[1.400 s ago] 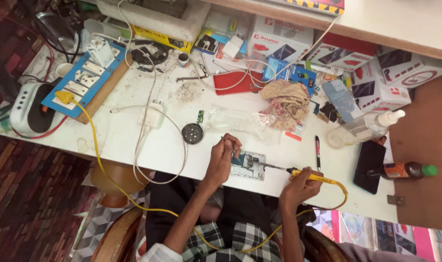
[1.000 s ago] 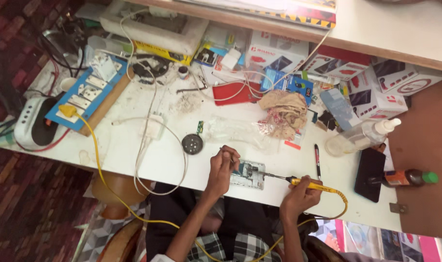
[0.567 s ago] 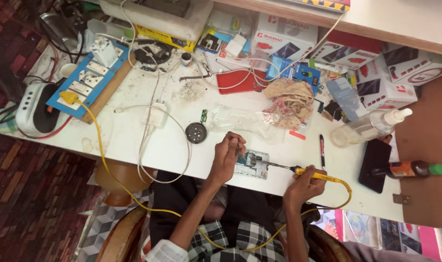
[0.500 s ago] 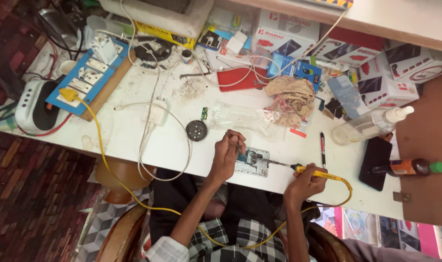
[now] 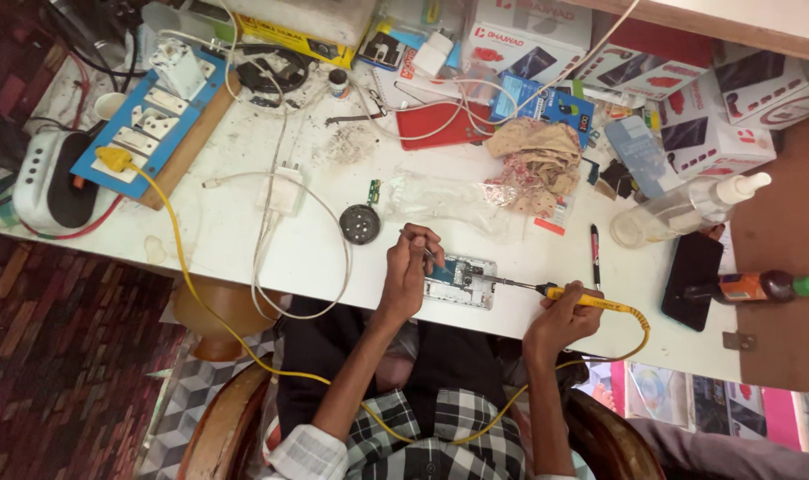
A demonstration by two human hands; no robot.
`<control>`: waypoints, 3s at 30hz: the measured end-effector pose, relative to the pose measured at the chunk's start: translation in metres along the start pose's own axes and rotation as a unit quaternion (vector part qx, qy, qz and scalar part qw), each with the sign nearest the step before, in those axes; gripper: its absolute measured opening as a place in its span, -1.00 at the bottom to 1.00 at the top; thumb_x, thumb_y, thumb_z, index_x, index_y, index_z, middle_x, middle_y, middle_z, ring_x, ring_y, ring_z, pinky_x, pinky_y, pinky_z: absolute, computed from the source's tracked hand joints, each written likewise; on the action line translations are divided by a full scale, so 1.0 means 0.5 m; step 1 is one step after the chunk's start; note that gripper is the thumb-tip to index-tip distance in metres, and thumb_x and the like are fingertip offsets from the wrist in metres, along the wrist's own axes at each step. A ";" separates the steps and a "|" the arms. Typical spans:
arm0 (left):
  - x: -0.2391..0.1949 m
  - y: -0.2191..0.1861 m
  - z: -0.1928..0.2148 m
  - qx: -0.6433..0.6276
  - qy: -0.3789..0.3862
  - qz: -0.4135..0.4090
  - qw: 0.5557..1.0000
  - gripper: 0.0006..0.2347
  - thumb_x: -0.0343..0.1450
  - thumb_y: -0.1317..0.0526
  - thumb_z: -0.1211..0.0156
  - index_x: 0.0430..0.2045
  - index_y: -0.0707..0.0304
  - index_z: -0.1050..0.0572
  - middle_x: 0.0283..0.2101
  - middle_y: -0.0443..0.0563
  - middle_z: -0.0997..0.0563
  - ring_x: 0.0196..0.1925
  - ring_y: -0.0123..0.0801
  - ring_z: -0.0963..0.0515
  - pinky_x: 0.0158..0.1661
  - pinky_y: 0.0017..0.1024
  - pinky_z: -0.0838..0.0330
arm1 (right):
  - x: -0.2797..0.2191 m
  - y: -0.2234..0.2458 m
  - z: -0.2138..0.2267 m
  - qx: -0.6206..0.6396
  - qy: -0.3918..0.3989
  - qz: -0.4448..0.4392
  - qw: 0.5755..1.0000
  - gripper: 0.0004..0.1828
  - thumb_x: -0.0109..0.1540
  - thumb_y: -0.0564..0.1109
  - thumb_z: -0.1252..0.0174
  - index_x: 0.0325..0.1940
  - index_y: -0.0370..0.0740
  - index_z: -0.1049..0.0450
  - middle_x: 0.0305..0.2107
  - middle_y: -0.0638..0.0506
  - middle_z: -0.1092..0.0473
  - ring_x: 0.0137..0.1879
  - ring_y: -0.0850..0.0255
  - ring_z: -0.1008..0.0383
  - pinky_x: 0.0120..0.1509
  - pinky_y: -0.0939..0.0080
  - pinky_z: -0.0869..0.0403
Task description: The person uses a soldering iron and tweezers to work on a small circuit board placed on a cluttered workbench. They repeatedly apply the soldering iron to specific points on the board while holding components with tweezers.
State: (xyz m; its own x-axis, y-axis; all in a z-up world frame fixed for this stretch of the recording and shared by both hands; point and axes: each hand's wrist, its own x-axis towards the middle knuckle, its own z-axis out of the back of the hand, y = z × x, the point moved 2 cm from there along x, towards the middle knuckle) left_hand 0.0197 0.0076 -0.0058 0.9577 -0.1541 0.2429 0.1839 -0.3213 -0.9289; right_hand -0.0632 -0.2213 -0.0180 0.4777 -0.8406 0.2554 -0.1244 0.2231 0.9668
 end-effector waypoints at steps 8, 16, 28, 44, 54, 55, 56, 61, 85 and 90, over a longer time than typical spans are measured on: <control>-0.005 -0.020 -0.009 0.106 0.061 -0.030 0.992 -0.75 0.65 0.21 0.28 -0.23 0.40 -0.38 -0.42 0.01 -0.50 -0.41 -0.48 -0.44 -0.30 -0.46 -0.36 | -0.005 0.015 -0.001 0.017 0.023 0.003 1.000 -0.77 0.49 -0.14 -0.03 -0.21 -0.30 -0.26 -0.52 0.03 -0.33 -0.50 0.39 -0.27 -0.41 0.37 -0.27; -0.010 -0.013 0.001 0.096 0.071 -0.054 0.991 -0.73 0.66 0.23 0.28 -0.24 0.45 -0.39 -0.44 0.04 -0.51 -0.34 -0.36 -0.51 -0.15 -0.41 -0.44 | -0.009 0.026 0.000 0.062 0.064 0.020 0.996 -0.78 0.51 -0.17 0.00 -0.21 -0.28 -0.24 -0.55 0.02 -0.30 -0.51 0.40 -0.22 -0.41 0.38 -0.23; -0.020 -0.018 0.000 0.097 0.050 -0.055 0.992 -0.70 0.67 0.15 0.27 -0.26 0.41 -0.39 -0.44 0.02 -0.49 -0.33 -0.39 -0.49 -0.16 -0.41 -0.43 | -0.006 0.011 0.005 0.072 0.056 -0.001 0.996 -0.82 0.47 -0.23 0.02 -0.22 -0.30 -0.25 -0.55 0.03 -0.28 -0.53 0.40 -0.21 -0.43 0.38 -0.23; -0.025 -0.004 0.003 0.062 0.047 0.017 0.997 -0.67 0.64 0.09 0.29 -0.28 0.37 -0.39 -0.42 -0.01 -0.50 -0.48 -0.50 -0.31 -0.36 -0.46 -0.28 | -0.006 0.025 0.002 0.038 0.080 0.003 0.996 -0.81 0.53 -0.13 0.06 -0.12 -0.28 -0.22 -0.53 0.06 -0.25 -0.48 0.41 -0.21 -0.38 0.38 -0.23; -0.014 -0.009 0.000 0.075 0.054 -0.007 0.996 -0.56 0.64 -0.02 0.29 -0.40 0.35 -0.46 -0.50 -0.13 -0.53 -0.65 -0.64 -0.18 -0.55 -0.56 -0.12 | -0.006 0.029 -0.003 0.051 0.061 -0.019 0.997 -0.82 0.51 -0.14 0.04 -0.12 -0.28 -0.22 -0.53 0.06 -0.26 -0.51 0.40 -0.20 -0.41 0.38 -0.24; -0.014 -0.009 -0.001 0.073 0.048 -0.013 0.996 -0.56 0.65 -0.02 0.29 -0.40 0.35 -0.45 -0.49 -0.12 -0.52 -0.63 -0.64 -0.18 -0.54 -0.55 -0.11 | -0.006 0.030 -0.004 0.049 0.063 -0.023 0.997 -0.82 0.51 -0.14 0.05 -0.12 -0.27 -0.22 -0.54 0.06 -0.26 -0.51 0.40 -0.21 -0.42 0.39 -0.25; -0.013 -0.009 0.000 0.071 0.043 -0.019 0.996 -0.56 0.66 -0.01 0.28 -0.41 0.34 -0.45 -0.48 -0.12 -0.52 -0.61 -0.64 -0.17 -0.53 -0.54 -0.11 | -0.005 0.031 -0.005 0.046 0.064 -0.027 0.997 -0.83 0.50 -0.14 0.06 -0.12 -0.27 -0.23 -0.54 0.06 -0.26 -0.52 0.40 -0.21 -0.42 0.39 -0.25; -0.019 0.009 0.005 0.054 0.015 -0.015 0.998 -0.60 0.67 -0.01 0.28 -0.36 0.30 -0.42 -0.47 -0.11 -0.54 -0.61 -0.67 -0.15 -0.56 -0.57 -0.07 | -0.005 0.024 -0.001 0.068 0.067 -0.020 0.995 -0.82 0.51 -0.16 0.08 -0.15 -0.27 -0.19 -0.52 0.05 -0.25 -0.51 0.39 -0.21 -0.41 0.37 -0.25; -0.006 -0.018 0.024 0.073 0.074 0.005 0.995 -0.79 0.67 0.16 0.26 -0.19 0.32 -0.30 -0.39 -0.03 -0.51 -0.49 -0.57 -0.24 -0.38 -0.50 -0.24 | 0.002 0.012 -0.005 0.075 0.069 -0.032 0.994 -0.88 0.47 -0.18 0.07 -0.11 -0.28 -0.20 -0.45 0.06 -0.27 -0.49 0.40 -0.21 -0.42 0.38 -0.26; -0.004 -0.013 0.022 0.050 0.095 -0.047 0.993 -0.77 0.70 0.15 0.27 -0.19 0.33 -0.30 -0.37 0.00 -0.49 -0.26 -0.44 -0.45 -0.08 -0.44 -0.39 | 0.005 0.012 -0.004 0.074 0.076 -0.036 0.994 -0.82 0.52 -0.15 0.06 -0.14 -0.27 -0.19 -0.51 0.05 -0.22 -0.50 0.40 -0.18 -0.42 0.38 -0.21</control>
State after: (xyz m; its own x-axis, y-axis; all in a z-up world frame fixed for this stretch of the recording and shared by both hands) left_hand 0.0191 0.0202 -0.0031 0.8778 -0.3050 0.3694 0.3007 -0.2495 -0.9205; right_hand -0.0610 -0.2208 -0.0115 0.6149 -0.7647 0.1924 -0.2057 0.0800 0.9753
